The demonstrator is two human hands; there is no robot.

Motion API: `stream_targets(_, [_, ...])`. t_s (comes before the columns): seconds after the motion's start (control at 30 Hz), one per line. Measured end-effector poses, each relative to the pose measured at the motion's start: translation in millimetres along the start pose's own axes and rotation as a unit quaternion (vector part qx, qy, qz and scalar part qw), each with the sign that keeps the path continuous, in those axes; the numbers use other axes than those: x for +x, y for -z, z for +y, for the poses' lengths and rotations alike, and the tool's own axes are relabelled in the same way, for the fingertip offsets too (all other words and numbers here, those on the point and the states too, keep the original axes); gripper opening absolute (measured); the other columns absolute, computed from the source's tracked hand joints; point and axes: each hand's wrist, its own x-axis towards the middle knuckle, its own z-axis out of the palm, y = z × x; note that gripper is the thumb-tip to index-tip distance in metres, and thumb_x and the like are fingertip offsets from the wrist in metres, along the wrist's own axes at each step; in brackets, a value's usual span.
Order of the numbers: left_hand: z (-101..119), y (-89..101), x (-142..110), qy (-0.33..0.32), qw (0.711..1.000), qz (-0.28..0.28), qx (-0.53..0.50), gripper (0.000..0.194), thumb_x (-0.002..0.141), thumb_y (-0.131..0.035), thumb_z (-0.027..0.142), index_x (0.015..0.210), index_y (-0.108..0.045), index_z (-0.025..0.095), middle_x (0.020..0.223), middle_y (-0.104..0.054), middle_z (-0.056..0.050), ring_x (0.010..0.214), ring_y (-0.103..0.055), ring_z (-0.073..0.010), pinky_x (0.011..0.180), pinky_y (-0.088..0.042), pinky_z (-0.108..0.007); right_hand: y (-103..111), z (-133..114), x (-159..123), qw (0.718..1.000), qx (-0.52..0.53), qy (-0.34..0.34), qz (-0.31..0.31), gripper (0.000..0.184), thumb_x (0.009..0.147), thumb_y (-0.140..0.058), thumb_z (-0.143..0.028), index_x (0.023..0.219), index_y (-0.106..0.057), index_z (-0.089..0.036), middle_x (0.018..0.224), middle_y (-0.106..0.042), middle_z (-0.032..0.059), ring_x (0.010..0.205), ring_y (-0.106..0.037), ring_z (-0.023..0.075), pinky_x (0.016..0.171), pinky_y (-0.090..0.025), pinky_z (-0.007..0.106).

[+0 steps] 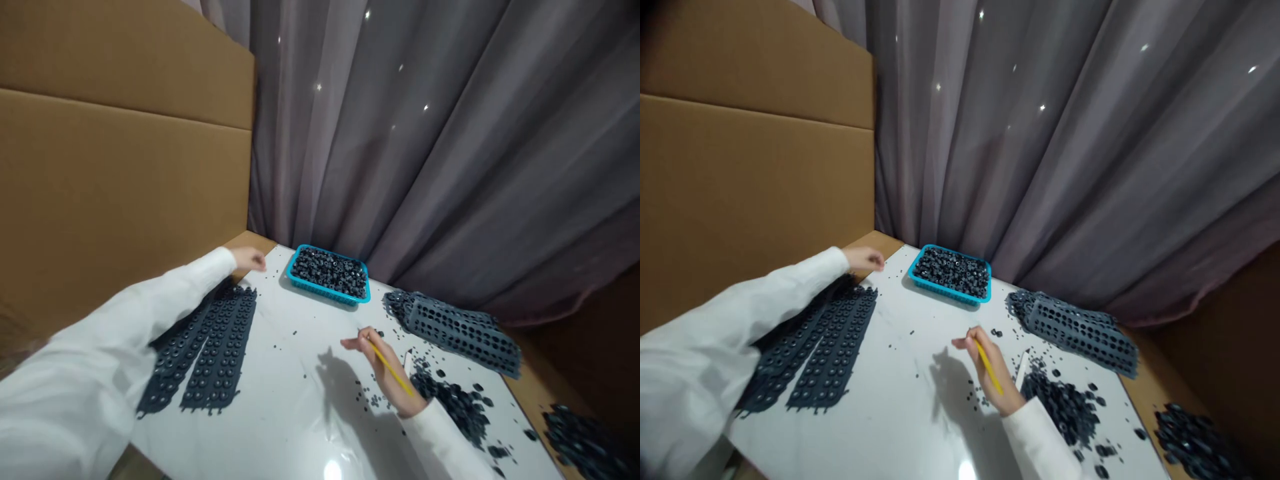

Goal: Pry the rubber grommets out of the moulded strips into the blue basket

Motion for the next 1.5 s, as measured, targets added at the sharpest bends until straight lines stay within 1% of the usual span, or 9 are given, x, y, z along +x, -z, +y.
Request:
stream_targets(0.1, [-10, -18.6, -94, 0.013, 0.995, -0.061, 0.072, 0.035, 0.040, -0.080, 0.025, 0.071, -0.067, 0.016, 0.072, -0.066, -0.004, 0.074, -0.059, -0.0248, 0.073, -0.045, -0.033, -39, -4, -28, 0.996, -0.007, 0.001, -0.091, 0.019, 0.091, -0.040, -0.040, 0.082, -0.040, -0.023, 0.089, -0.068, 0.0071, 0.091, -0.063, 0.0225, 0.076, -0.045, 0.032])
stream_targets(0.17, [-16, -46.3, -157, 0.004, 0.981, -0.063, 0.183, 0.042, 0.047, -0.076, 0.028, 0.087, -0.067, 0.018, 0.089, -0.066, -0.006, 0.085, -0.059, -0.0275, 0.078, -0.045, -0.037, -70, -5, -39, 0.990, -0.037, 0.025, -0.131, 0.013, 0.086, -0.048, -0.031, 0.079, -0.039, -0.023, 0.087, -0.066, 0.0055, 0.085, -0.062, 0.0208, 0.072, -0.045, 0.029])
stream_targets(0.3, [-30, -120.2, -244, -0.085, 0.977, 0.058, 0.184, 0.048, 0.063, -0.069, 0.022, 0.111, -0.060, 0.026, 0.114, -0.061, -0.005, 0.107, -0.054, -0.0257, 0.093, -0.042, -0.038, -134, -6, -26, 0.965, -0.176, 0.109, -0.163, 0.021, 0.067, -0.055, -0.012, 0.075, -0.038, -0.022, 0.085, -0.062, 0.0048, 0.081, -0.058, 0.0205, 0.071, -0.042, 0.029])
stream_targets(0.5, [-43, -191.4, -263, -0.105, 0.955, 0.250, 0.122, 0.022, 0.086, -0.050, 0.019, 0.103, -0.063, 0.024, 0.107, -0.064, -0.006, 0.105, -0.057, -0.0211, 0.092, -0.046, -0.036, -193, -3, 101, 0.973, -0.226, 0.046, -0.025, 0.015, 0.076, -0.055, -0.021, 0.085, -0.044, -0.021, 0.088, -0.059, 0.0080, 0.084, -0.056, 0.0207, 0.071, -0.040, 0.028])
stream_targets(0.63, [-37, -191.7, -255, -0.072, 0.957, 0.267, 0.082, 0.018, 0.085, -0.049, 0.012, 0.090, -0.064, 0.022, 0.095, -0.065, -0.004, 0.094, -0.058, -0.0190, 0.085, -0.048, -0.035, -223, -1, 168, 0.975, -0.222, 0.009, 0.008, 0.017, 0.073, -0.057, -0.016, 0.077, -0.042, -0.021, 0.079, -0.056, 0.0071, 0.079, -0.055, 0.0220, 0.068, -0.038, 0.030])
stream_targets(0.77, [-33, -185.1, -257, -0.065, 0.961, 0.264, 0.054, 0.015, 0.084, -0.051, 0.010, 0.084, -0.062, 0.021, 0.090, -0.064, -0.003, 0.090, -0.057, -0.0187, 0.082, -0.047, -0.035, -240, 2, 179, 0.979, -0.198, 0.023, 0.032, 0.022, 0.066, -0.051, -0.005, 0.073, -0.039, -0.022, 0.073, -0.053, 0.0027, 0.071, -0.053, 0.0192, 0.065, -0.037, 0.027])
stream_targets(0.9, [-21, -183.5, -261, -0.095, 0.972, 0.213, 0.021, 0.017, 0.087, -0.046, 0.012, 0.086, -0.060, 0.020, 0.089, -0.061, -0.004, 0.087, -0.056, -0.0181, 0.078, -0.046, -0.032, -212, 5, 165, 0.984, -0.151, 0.064, 0.071, 0.021, 0.064, -0.047, -0.007, 0.071, -0.036, -0.023, 0.069, -0.052, -0.0020, 0.067, -0.051, 0.0161, 0.064, -0.038, 0.025])
stream_targets(1.27, [75, -220.6, -227, -0.234, 0.967, -0.065, 0.073, 0.018, 0.086, -0.045, 0.012, 0.087, -0.060, 0.022, 0.091, -0.062, -0.003, 0.087, -0.054, -0.0205, 0.076, -0.041, -0.034, -61, 75, 61, 0.969, -0.077, 0.014, 0.232, 0.030, 0.058, -0.057, -0.019, 0.069, -0.030, -0.024, 0.074, -0.057, -0.0008, 0.066, -0.054, 0.0162, 0.066, -0.043, 0.029])
stream_targets(1.5, [88, -172.3, -197, -0.262, 0.953, -0.153, -0.013, 0.016, 0.078, -0.061, 0.025, 0.094, -0.061, 0.023, 0.097, -0.062, -0.002, 0.093, -0.055, -0.0192, 0.082, -0.043, -0.030, -31, 90, 61, 0.976, -0.058, 0.020, 0.209, 0.026, 0.065, -0.058, -0.022, 0.069, -0.032, -0.024, 0.089, -0.065, 0.0071, 0.087, -0.062, 0.0207, 0.079, -0.044, 0.034])
